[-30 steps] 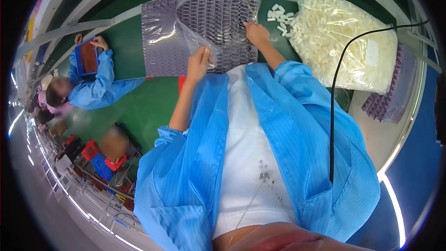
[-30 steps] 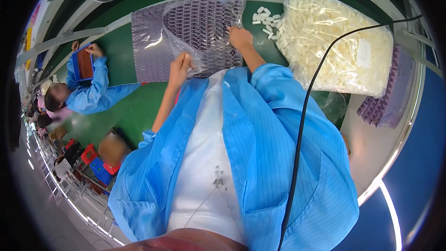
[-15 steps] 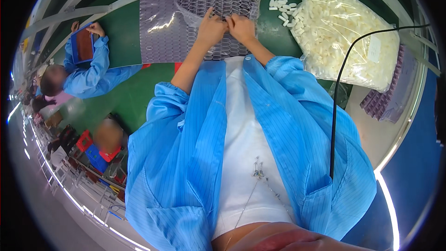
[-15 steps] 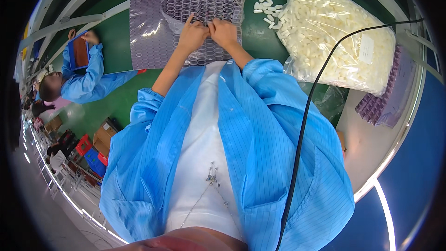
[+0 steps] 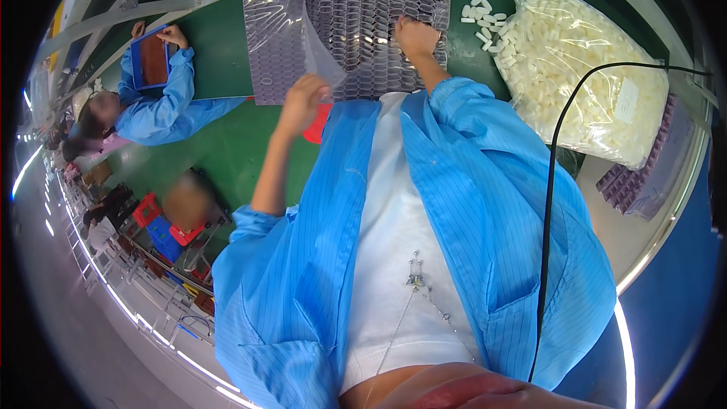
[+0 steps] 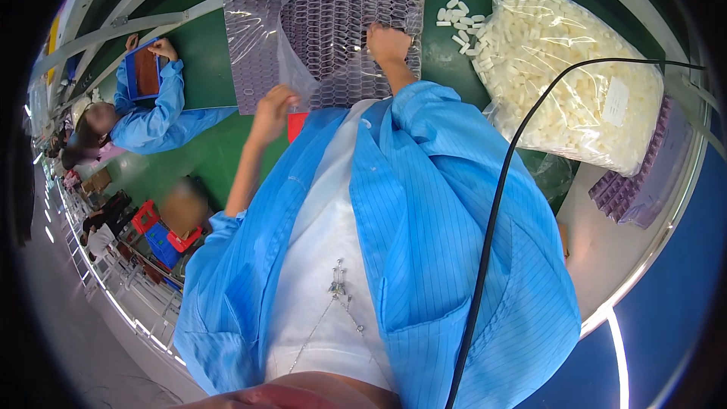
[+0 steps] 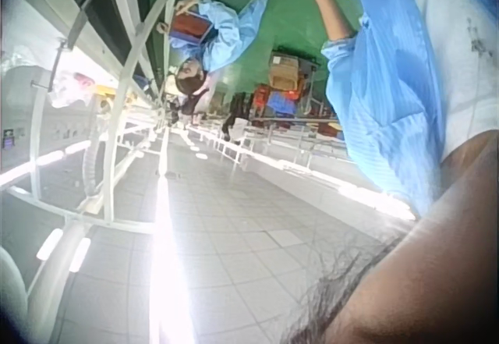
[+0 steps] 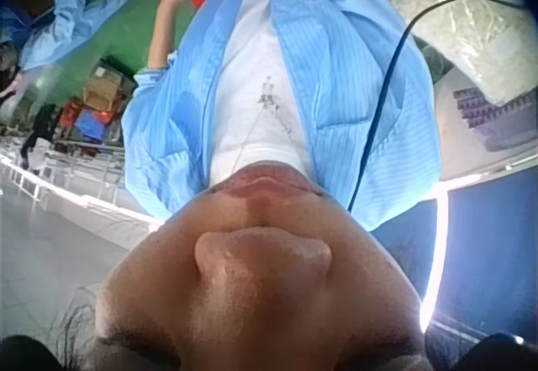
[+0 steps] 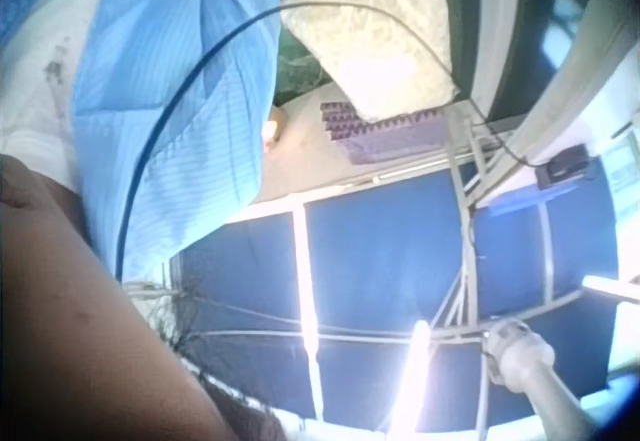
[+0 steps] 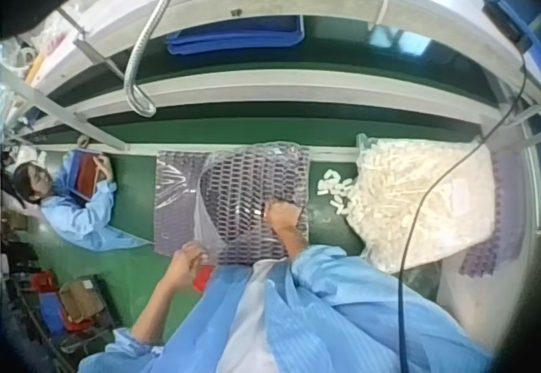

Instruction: The person places white cylindrical objects into purple capsule halves and then closes them. The person works at a green table, handling a stack of purple capsule shells and a bag of white objects, assembling them one by one.

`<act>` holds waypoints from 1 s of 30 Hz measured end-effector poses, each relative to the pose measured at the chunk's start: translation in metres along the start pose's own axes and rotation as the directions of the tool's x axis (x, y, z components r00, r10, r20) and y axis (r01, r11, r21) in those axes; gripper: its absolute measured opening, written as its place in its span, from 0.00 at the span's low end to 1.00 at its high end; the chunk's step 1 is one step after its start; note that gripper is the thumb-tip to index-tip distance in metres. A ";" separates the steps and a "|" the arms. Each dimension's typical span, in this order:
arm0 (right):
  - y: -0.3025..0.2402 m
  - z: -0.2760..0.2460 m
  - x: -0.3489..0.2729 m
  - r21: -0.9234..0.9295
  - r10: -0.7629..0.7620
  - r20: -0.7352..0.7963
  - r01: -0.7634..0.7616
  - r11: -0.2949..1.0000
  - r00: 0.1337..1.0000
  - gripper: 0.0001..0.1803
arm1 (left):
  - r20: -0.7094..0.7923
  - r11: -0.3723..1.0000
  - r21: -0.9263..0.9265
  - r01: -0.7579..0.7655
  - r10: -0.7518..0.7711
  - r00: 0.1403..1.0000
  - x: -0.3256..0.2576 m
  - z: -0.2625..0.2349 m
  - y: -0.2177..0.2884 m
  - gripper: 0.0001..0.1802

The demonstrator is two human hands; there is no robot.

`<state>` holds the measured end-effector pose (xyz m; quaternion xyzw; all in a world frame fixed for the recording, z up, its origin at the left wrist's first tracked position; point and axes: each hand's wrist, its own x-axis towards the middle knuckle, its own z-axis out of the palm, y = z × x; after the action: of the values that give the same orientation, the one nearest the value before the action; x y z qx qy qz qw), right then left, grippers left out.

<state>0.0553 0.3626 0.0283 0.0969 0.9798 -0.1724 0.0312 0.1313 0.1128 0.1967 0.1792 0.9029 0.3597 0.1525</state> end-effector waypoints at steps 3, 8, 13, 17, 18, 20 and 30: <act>0.003 -0.004 -0.004 -0.019 -0.062 -0.069 0.061 0.998 0.996 0.21 | 0.052 0.997 0.070 -0.014 0.010 0.999 -0.025 -0.054 -0.027 0.05; 0.008 -0.009 -0.001 -0.004 -0.116 -0.145 0.116 0.993 0.983 0.23 | -0.055 0.854 0.145 0.499 -0.497 0.866 -0.039 -0.091 -0.104 0.09; -0.009 -0.031 -0.007 0.084 -0.379 -0.184 0.398 0.913 0.907 0.13 | -0.164 0.781 0.595 0.191 -0.115 0.980 0.019 -0.015 -0.070 0.24; -0.065 -0.037 -0.045 0.171 -0.714 0.060 0.697 0.696 0.698 0.09 | 0.039 0.761 0.635 0.130 -0.200 0.979 0.022 0.033 -0.041 0.33; -0.069 -0.022 -0.057 0.144 -0.753 0.071 0.740 0.657 0.654 0.10 | 0.087 0.740 0.666 0.088 -0.194 0.977 0.027 0.043 -0.055 0.33; -0.076 -0.019 -0.066 0.116 -0.757 0.195 0.751 0.650 0.624 0.11 | 0.129 0.724 0.680 0.117 -0.275 0.953 0.034 0.045 -0.057 0.34; -0.061 -0.056 -0.074 0.198 -0.602 0.338 0.570 0.797 0.724 0.10 | -0.024 0.927 0.332 -0.174 0.193 0.981 0.038 0.067 -0.048 0.12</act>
<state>0.1135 0.3124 0.1078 -0.2520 0.9264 -0.2279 0.1623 0.1144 0.1366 0.1111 0.2755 0.9334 0.2219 0.0607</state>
